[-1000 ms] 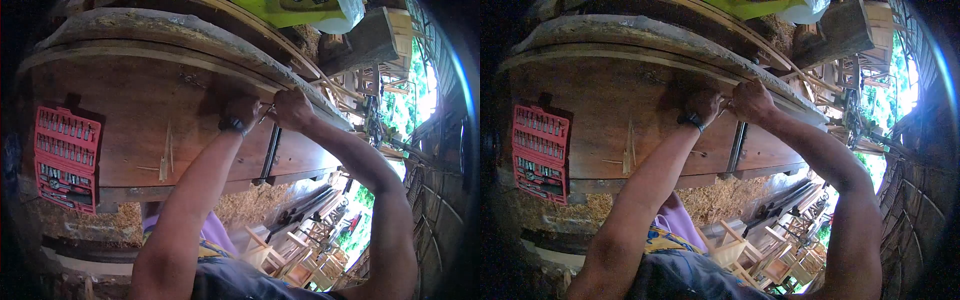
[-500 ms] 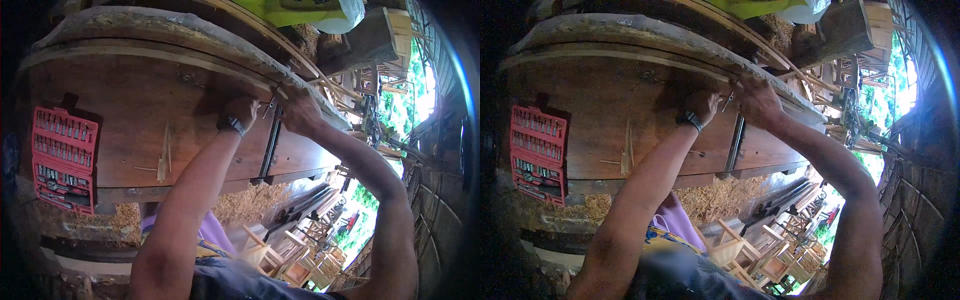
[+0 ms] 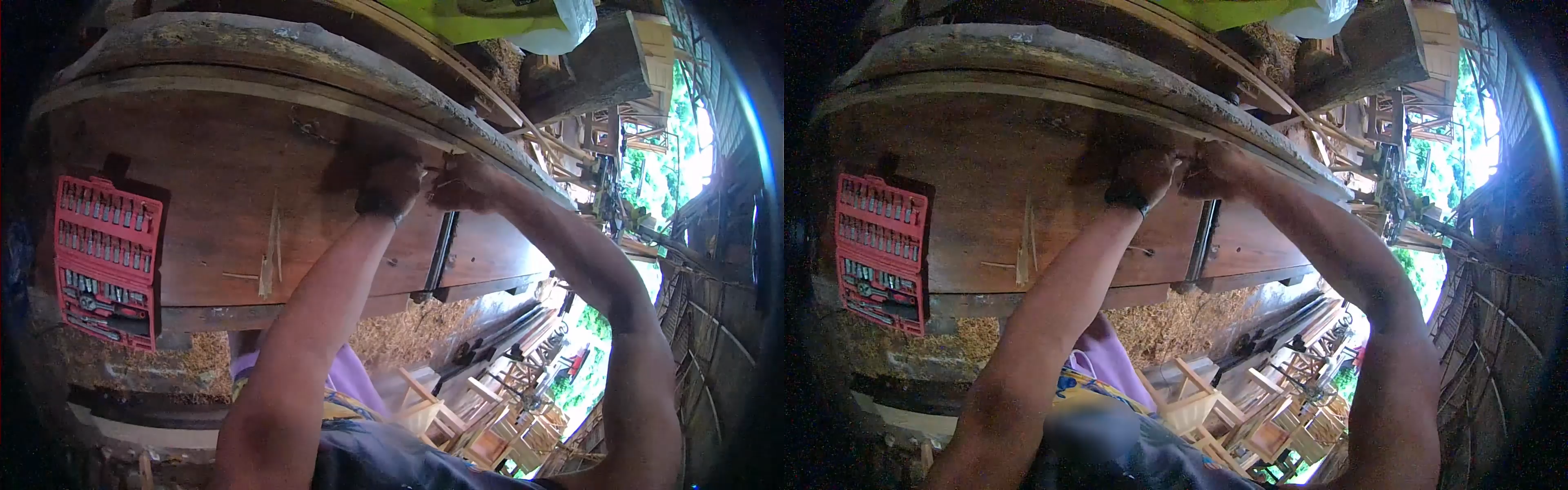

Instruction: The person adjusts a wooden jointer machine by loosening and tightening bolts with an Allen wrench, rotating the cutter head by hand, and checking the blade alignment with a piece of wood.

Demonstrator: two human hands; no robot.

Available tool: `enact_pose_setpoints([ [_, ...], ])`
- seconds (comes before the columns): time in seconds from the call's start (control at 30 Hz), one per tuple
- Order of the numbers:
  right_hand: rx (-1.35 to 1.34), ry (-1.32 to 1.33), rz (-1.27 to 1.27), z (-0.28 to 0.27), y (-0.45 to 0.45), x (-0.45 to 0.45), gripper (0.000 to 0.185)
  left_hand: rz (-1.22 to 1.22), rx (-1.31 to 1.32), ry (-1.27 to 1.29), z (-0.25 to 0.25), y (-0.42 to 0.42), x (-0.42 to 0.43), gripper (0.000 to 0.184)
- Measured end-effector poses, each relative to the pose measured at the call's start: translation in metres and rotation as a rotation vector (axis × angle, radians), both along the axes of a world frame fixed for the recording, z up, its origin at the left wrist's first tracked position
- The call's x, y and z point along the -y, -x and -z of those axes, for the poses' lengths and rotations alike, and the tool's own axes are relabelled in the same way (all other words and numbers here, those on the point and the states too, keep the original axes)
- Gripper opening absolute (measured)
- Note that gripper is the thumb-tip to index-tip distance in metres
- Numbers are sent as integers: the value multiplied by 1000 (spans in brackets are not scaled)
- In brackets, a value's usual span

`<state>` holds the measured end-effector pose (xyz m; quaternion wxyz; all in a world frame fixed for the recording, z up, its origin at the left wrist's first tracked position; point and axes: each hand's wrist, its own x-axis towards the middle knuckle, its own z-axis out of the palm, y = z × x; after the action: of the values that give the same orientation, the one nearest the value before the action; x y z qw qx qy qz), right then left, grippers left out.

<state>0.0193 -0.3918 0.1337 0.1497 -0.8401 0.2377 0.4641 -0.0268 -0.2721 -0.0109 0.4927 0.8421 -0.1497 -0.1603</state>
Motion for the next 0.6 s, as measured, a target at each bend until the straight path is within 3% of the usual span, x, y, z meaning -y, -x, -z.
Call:
enact_pose_setpoints([
  [0.03, 64, 17, -118, -7, 0, 1, 35, 7, 4, -9, -1, -2, 1, 28],
  [0.1, 456, 113, -879, -16, 6, 4, 39, 5, 11, -13, -1, -4, 0, 28],
  [0.13, 585, 131, -1143, -21, 7, 5, 41, -3, 13, -5, 0, -3, 0, 28],
  [0.2, 737, 239, -1461, -28, 12, -1, 39, -4, 19, 8, 2, -2, 2, 29],
  [0.37, 285, 341, -1597, -10, 5, -8, 37, -88, 104, 72, 21, 2, 10, 32],
  [0.47, 169, 463, -908, 2, 5, -19, 47, -15, 0, 6, 3, 0, 0, 33],
  [0.6, 13, 115, -32, -1, -4, -11, 44, -5, 20, 20, 12, -3, 4, 32],
])
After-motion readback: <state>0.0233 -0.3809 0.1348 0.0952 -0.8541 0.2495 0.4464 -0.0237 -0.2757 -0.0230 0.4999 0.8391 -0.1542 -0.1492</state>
